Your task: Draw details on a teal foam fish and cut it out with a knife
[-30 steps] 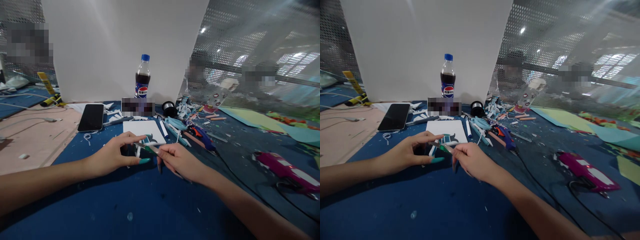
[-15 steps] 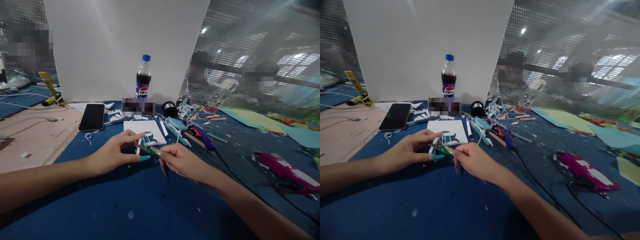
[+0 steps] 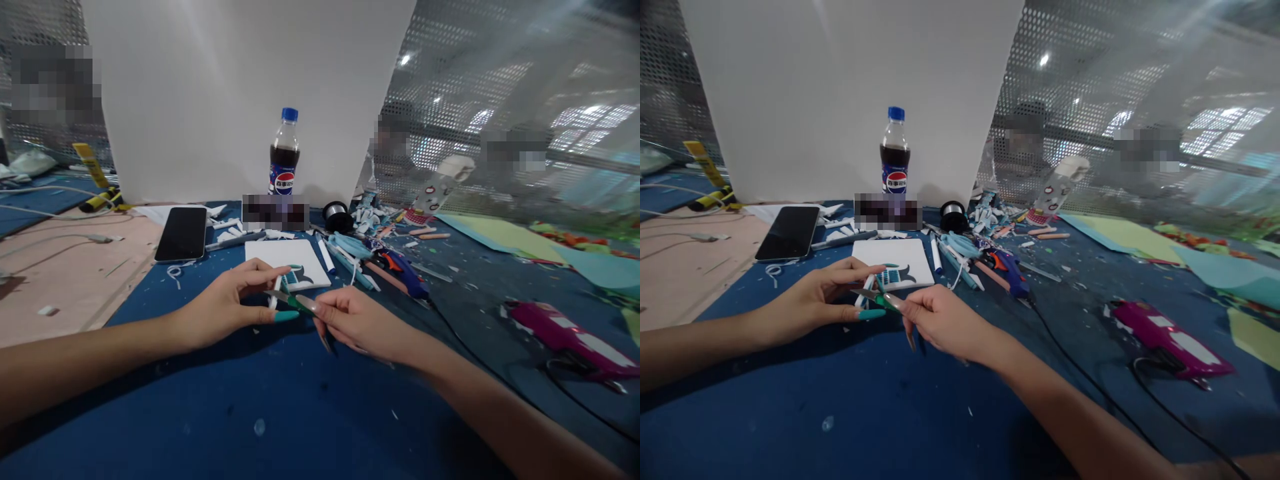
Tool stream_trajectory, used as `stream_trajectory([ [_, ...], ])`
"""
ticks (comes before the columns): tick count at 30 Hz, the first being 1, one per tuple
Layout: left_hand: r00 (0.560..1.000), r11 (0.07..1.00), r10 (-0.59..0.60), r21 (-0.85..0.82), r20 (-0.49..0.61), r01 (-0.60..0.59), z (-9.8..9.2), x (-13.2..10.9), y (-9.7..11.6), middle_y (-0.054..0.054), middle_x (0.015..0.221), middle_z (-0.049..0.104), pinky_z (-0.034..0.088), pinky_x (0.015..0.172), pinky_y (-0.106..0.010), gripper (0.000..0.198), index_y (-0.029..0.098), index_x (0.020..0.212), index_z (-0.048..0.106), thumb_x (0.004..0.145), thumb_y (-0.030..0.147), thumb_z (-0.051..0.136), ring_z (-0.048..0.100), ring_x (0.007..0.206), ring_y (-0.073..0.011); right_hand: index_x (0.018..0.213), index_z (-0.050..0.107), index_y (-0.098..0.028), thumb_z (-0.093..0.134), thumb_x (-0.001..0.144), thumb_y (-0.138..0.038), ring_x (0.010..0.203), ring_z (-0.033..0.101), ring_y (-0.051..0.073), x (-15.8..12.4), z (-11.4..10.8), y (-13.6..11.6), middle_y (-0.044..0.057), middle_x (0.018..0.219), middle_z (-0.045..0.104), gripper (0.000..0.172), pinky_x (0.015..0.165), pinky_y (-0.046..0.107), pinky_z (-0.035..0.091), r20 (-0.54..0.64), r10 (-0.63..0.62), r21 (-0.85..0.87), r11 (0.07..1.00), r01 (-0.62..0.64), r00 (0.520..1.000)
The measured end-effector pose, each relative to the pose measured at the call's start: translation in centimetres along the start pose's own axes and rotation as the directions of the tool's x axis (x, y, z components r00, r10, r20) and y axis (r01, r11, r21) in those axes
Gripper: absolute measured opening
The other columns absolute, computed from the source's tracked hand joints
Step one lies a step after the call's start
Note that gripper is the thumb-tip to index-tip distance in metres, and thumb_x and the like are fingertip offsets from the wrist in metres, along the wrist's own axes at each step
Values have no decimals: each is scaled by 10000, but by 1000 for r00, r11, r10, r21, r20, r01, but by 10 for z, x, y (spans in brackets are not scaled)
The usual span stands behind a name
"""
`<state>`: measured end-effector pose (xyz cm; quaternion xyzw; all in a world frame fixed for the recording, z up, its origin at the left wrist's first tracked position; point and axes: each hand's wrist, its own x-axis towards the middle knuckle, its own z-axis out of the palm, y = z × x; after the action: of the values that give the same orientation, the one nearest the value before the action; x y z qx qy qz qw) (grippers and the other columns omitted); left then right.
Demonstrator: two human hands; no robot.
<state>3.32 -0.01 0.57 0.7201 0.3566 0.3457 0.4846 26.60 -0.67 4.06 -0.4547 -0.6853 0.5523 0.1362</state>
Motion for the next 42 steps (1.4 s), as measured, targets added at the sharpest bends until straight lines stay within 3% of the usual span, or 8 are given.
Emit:
stream_trajectory([
  [9,1000,996,9,86,11,-10,2,-1,4,-11,997,468,491,840,-388,571,306,1340,572,779,321,678,506,921,-196,621,530,-173,495,963,-405,289,264,40,1,3,0,-89,358,348,415,310,165,184,-3,-19,-35,999,19,1000],
  [16,1000,1000,21,12,-1,-21,1,0,-1,-19,1092,475,493,871,-375,566,311,1336,570,781,309,686,533,1019,-209,582,503,-179,470,972,-382,285,262,37,0,3,-3,-92,340,323,441,328,163,211,13,-17,-41,999,18,1000],
  [24,1000,997,0,80,18,-1,2,0,3,-11,1014,470,516,707,-304,557,345,1335,571,788,301,670,503,880,-181,590,518,-173,502,960,-399,318,294,37,3,4,2,-80,389,363,434,352,174,223,-1,-78,-88,993,77,997],
  [33,1000,1000,8,0,13,-8,1,-1,3,-11,1029,482,499,767,-321,526,301,1284,617,765,270,698,513,914,-181,593,532,-178,491,963,-456,293,254,48,-2,-2,-1,-88,345,316,465,327,178,194,56,-5,-74,997,9,998],
  [42,999,999,-18,-37,45,20,3,0,4,0,1007,476,512,641,-256,503,305,1234,652,739,234,707,513,807,-139,596,548,-170,499,929,-561,315,262,54,2,2,-2,-87,351,313,516,347,185,201,85,-17,-96,995,25,996],
])
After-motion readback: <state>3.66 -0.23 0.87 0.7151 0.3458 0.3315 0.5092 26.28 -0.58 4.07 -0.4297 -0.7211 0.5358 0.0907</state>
